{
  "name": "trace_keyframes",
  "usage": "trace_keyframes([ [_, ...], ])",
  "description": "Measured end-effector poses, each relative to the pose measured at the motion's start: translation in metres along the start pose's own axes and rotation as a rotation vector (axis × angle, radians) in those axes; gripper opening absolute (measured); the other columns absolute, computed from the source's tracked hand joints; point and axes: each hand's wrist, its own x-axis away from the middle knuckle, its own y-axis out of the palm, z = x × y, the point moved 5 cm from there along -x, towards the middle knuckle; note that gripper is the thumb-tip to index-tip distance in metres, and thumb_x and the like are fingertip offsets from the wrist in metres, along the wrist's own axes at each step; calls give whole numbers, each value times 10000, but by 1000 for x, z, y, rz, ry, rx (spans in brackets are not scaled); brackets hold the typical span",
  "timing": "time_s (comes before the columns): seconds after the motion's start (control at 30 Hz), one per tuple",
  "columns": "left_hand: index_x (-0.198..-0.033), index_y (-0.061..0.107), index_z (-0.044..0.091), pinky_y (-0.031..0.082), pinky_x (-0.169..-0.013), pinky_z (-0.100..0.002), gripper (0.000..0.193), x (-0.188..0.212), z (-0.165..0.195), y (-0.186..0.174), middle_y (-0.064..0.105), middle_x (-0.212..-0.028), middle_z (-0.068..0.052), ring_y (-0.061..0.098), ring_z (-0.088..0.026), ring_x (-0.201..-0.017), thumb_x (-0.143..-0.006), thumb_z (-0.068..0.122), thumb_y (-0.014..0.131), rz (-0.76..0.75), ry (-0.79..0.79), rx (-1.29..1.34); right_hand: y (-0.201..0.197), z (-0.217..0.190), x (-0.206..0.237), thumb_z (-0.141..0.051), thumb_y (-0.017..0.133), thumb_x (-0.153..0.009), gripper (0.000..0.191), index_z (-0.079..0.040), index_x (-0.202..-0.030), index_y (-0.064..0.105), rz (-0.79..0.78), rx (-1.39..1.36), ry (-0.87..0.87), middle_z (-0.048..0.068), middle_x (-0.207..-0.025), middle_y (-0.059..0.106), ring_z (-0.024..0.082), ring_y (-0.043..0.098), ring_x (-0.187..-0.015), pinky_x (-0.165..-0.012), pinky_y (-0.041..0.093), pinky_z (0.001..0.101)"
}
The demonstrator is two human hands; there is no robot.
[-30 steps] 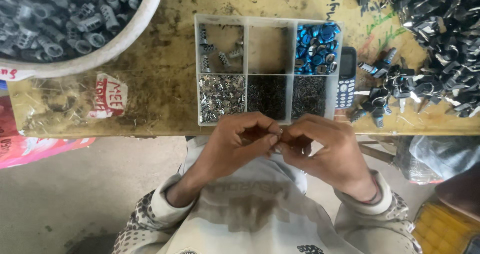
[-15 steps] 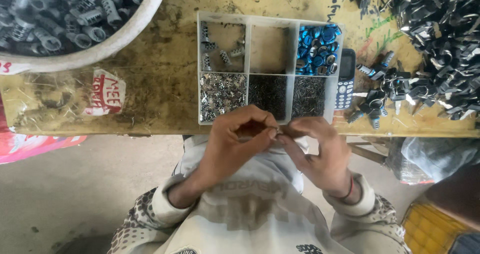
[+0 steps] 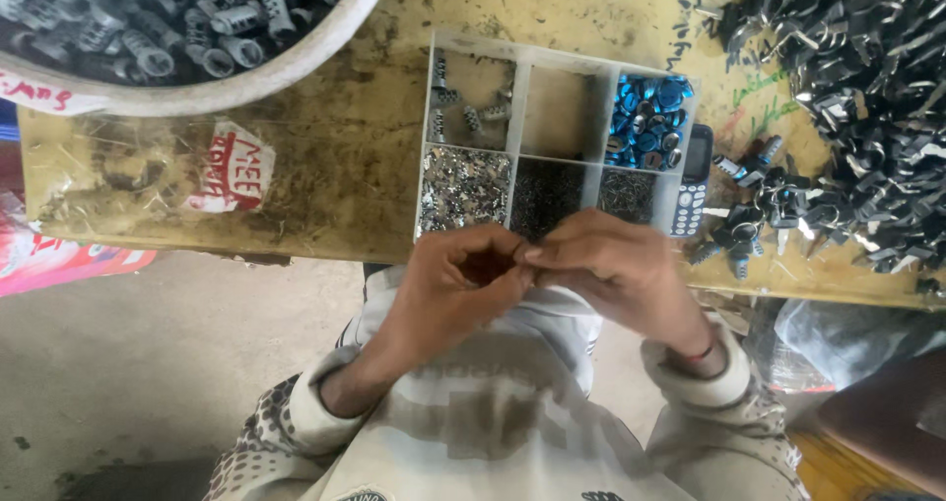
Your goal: The person sits at a workbench assembling small electrical connectors by hand. They pick metal connector bodies and blue plastic caps from a compartment organizer box, press the parts together between their fingers, and place the finished assemblies on the table beside the box, repeating the cycle throughout the clip.
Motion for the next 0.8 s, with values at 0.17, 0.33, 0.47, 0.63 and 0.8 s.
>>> trace_keyframes([
  [0.17,-1069,675,-9,502,-509,-213,91,-3,-20,-7,647,-749,-10,599,-55,-604,-1000,46,654,-33,-69,193,-19,9,-60,-62,803,-970,111,-46,-1067,750,78,387,41,68,-1032,721,177,722,-889,-725,587,329],
  [0.33,-1067,639,5,520,-575,-215,57,-8,-27,-3,651,-810,-15,620,-64,-684,-1024,42,629,-99,-53,250,12,28,-103,-81,797,-797,244,-29,-1008,687,92,772,-101,186,-980,632,328,680,-819,-660,547,407],
  [0.47,-1073,639,-1,514,-626,-214,67,-3,-23,0,659,-868,-14,612,-60,-732,-1008,20,641,-89,-30,187,2,27,-94,-24,752,-927,300,-35,-1179,588,88,503,64,182,-1107,647,340,698,-919,-734,561,411],
  [0.63,-1095,643,-5,526,-712,-216,84,0,-8,-7,676,-929,-21,623,-59,-828,-1022,35,649,-63,70,138,-14,-15,-43,150,675,-750,539,-85,-1235,677,-107,425,129,177,-1157,657,282,715,-966,-757,598,306],
  [0.8,-1092,640,-11,583,-786,-268,88,-10,-3,6,694,-954,-48,674,-103,-864,-1035,52,665,-237,50,440,-2,1,12,128,702,-873,426,-31,-1266,667,165,-365,368,113,-1242,644,199,708,-1071,-900,622,294],
])
